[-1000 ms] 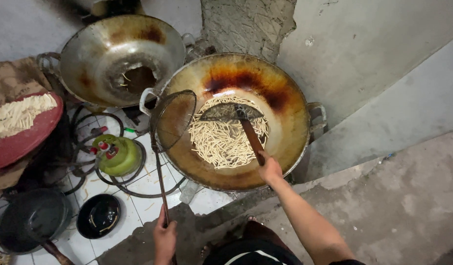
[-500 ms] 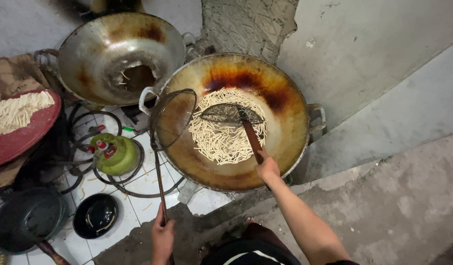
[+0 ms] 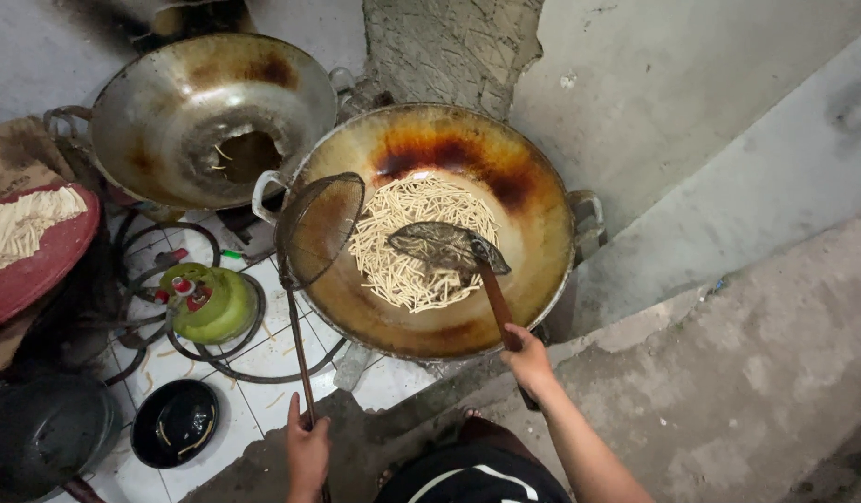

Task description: Frying a large batch of noodles in a wok using two skimmers to stir and flip them for even cooking.

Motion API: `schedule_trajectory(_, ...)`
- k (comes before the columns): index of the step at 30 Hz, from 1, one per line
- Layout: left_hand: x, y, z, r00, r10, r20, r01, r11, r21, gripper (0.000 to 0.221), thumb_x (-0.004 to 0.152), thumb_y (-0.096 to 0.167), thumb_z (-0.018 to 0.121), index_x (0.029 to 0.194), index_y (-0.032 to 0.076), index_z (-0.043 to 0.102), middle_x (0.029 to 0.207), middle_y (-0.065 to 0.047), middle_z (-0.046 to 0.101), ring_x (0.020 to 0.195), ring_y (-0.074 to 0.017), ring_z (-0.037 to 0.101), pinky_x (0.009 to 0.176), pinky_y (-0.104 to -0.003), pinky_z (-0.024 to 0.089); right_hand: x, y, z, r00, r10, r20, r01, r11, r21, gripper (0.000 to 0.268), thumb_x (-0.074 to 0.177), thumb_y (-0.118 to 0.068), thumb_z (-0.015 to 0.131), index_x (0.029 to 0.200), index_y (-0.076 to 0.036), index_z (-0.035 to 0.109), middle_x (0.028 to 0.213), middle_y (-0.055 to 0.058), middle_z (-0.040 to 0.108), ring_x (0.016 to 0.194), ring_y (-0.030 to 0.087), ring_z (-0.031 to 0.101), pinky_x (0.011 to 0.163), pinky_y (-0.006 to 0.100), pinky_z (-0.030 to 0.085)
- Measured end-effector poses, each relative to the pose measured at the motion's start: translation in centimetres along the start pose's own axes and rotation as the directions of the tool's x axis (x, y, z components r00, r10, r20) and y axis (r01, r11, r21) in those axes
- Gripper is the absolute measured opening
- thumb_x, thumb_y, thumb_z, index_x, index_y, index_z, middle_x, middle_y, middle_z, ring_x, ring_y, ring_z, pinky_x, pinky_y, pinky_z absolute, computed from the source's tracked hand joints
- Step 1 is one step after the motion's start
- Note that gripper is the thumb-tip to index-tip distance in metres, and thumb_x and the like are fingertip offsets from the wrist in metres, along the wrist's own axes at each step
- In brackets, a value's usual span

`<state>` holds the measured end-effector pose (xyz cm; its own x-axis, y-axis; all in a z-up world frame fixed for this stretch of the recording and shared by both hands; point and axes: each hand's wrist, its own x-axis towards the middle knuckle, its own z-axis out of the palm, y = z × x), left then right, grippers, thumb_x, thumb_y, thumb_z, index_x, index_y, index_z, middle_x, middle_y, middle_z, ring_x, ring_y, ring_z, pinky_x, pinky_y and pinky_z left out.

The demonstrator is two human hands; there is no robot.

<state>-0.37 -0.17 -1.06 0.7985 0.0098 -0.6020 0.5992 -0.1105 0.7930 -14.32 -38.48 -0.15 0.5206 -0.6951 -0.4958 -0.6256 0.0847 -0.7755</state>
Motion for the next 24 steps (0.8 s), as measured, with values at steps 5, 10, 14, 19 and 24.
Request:
schedule_trajectory(5,2.4,-1.1,-0.7,0.999,0.05,0.019,-0.049,0.998,-0.044,0.046,0.085,0.003,0.057,0.13,0.008,0.065,0.075,-0.005,0.039,0.056,-0.0157,0.035,0.046,-0.034,0.027,-1.8,2.9,-0.8,0.985,-0.164,-0.058,0.17,0.979,0.115,0.067,0.069,0.006,0.067,0.133,-0.012,0.068,0.13,0.005,0.071,0.116,0.017,0.066,0.097,0.026,0.047)
schedule_trajectory(10,-0.9,3.2,-1.0,0.986,0.158,0.056,-0.163,0.98,0.111,0.068,0.085,0.005,0.059,0.152,0.015,0.054,0.065,-0.006,0.041,0.05,-0.0166,0.035,0.046,-0.037,0.029,-8.6,0.7,-6.7,0.958,-0.241,-0.155,0.246,0.969,0.014,0.077,0.07,0.001,0.069,0.143,-0.02,0.06,0.08,0.007,0.063,0.065,0.016,0.052,0.06,0.03,0.04)
schedule_trajectory(14,-6.2,7.3,-2.3,0.99,0.111,0.091,-0.13,0.962,0.239,0.059,0.097,0.012,0.058,0.155,0.016,0.047,0.098,-0.011,0.056,0.069,-0.0227,0.049,0.061,-0.038,0.038,-13.9,-0.1,-7.6,0.951,-0.203,-0.234,0.249,0.951,0.186,0.077,0.082,-0.001,0.069,0.155,-0.015,0.049,0.104,0.012,0.065,0.085,0.02,0.059,0.079,0.03,0.045)
schedule_trajectory(19,-5.5,6.8,-2.4,0.988,0.144,0.054,-0.151,0.846,0.512,0.033,0.093,0.043,0.069,0.099,0.012,0.06,0.081,-0.007,0.06,0.077,-0.026,0.059,0.075,-0.037,0.043,-11.7,2.6,-5.9,0.959,-0.077,-0.272,0.055,0.995,-0.089,0.033,0.088,-0.04,0.072,0.1,-0.011,0.06,0.08,0.004,0.058,0.072,0.019,0.053,0.068,0.035,0.042)
schedule_trajectory(24,-2.5,1.6,-2.6,0.97,0.215,0.115,-0.244,0.857,0.453,0.012,0.088,0.02,0.07,0.097,0.012,0.067,0.074,-0.006,0.058,0.07,-0.0206,0.049,0.067,-0.036,0.041,-12.6,3.6,-4.0,0.981,0.026,-0.194,-0.028,1.0,-0.003,0.034,0.087,-0.038,0.073,0.102,-0.007,0.069,0.077,0.008,0.06,0.065,0.02,0.055,0.061,0.036,0.045)
